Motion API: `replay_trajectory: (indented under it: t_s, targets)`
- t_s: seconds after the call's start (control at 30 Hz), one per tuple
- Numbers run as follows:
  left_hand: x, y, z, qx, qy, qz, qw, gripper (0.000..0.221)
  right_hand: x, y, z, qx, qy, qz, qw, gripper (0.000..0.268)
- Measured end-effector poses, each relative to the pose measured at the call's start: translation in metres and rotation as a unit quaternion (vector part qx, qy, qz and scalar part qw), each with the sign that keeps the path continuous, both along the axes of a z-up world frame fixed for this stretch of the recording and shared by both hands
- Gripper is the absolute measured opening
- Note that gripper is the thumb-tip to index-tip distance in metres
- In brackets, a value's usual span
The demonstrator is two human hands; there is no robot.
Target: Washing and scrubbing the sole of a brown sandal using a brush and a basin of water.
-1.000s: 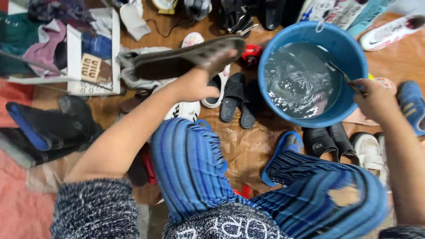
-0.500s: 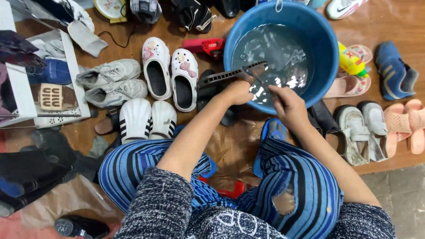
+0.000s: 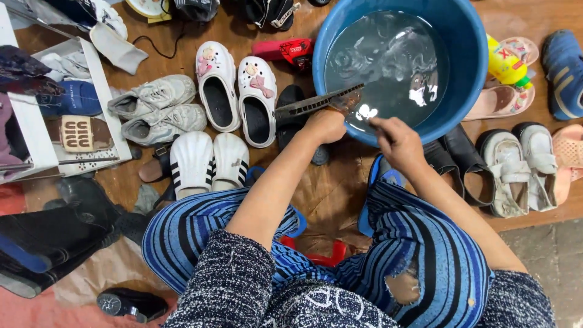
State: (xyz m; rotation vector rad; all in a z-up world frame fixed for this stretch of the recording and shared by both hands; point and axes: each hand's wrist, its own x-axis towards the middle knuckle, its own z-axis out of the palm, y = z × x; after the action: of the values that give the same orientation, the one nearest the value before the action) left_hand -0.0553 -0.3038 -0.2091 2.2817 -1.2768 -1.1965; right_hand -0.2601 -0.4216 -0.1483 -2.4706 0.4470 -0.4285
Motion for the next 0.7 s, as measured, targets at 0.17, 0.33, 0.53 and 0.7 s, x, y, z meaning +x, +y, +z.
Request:
replay_trajectory:
  t_s: [0.17,0.33,0.53,0.7]
  targets:
    - [-0.002,0.001,0.1,0.001,-0.008,-0.004,1.0,0.04,-0.003,-0.018,-0.013,-0.01,0.0,-0.051,0.999,0.03]
    - [-0.006,0.008,0.06,-0.024,-0.004,0.019,1.0,0.041,0.0,0.001,-0.006,0.053,-0.025,-0.014,0.998,0.031]
    - [-0.001,0.005,0.062,-0.052,-0.04,0.023,0.998,0.037,-0.003,-0.013,-0.013,0.032,-0.008,-0.079,0.996,0.03]
    - [0.001,0.005,0.044,-0.063,-0.038,0.043,0.996,0.035,-0.006,-0.017,-0.015,0.057,-0.032,-0.018,0.998,0.031]
